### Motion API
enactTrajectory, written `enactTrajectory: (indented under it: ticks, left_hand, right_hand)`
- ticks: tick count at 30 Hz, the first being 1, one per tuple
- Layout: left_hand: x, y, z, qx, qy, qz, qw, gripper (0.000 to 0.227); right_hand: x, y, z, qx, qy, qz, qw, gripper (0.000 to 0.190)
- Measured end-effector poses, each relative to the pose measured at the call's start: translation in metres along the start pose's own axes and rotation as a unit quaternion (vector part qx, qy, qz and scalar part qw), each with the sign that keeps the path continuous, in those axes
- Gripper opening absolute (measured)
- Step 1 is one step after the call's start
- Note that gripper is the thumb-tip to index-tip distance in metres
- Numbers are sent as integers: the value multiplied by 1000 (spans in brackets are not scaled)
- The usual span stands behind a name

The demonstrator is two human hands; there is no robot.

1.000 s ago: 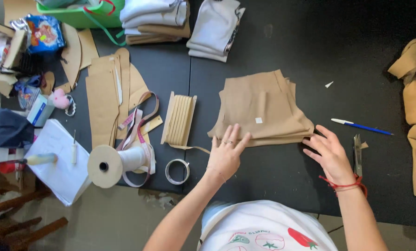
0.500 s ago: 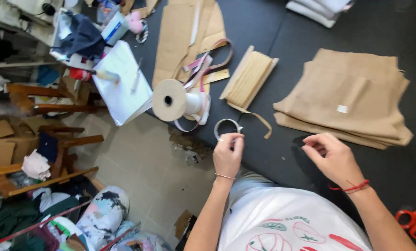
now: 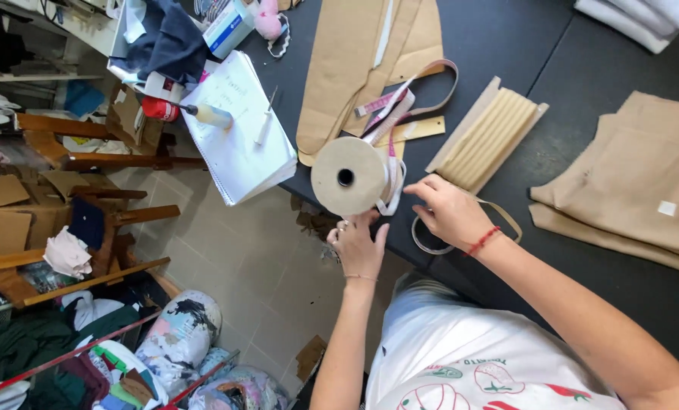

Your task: Measuring and cutting elastic strips to the correct length for garment components using scissors.

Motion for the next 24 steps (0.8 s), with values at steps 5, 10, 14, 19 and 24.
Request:
enactTrajectory:
  ticks: [5,10,14,19,24]
  left_hand:
    - [20,20,4,8,-131,44,990,4]
    - [27,54,5,24,-230,142,962,4]
    - [14,74,-3,25,-242,147,959,4]
    - [-15,60,-9,24,-244,92,965,8]
    - [-48,54,-24,99,-109,10,989,7]
  right_hand:
    - [-19,-9,-20,-39,22,131,990,35]
    - [-53,15,-2,-26,126,254,958,31]
    - [-63,57,32,2,120,247,962,22]
    - [-32,107,85,58,38,294,953,22]
    - [-21,162,139,205,39,232,950,20]
Point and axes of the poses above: each hand's wrist, its own z-axis away from the middle knuckle, its own y-axis out of the back of the hand, x = y × z, the point moved 7 cm from there along -z, towards the middle knuckle, and after that the axes turned 9 degrees about -z, right-handed, at the moved point
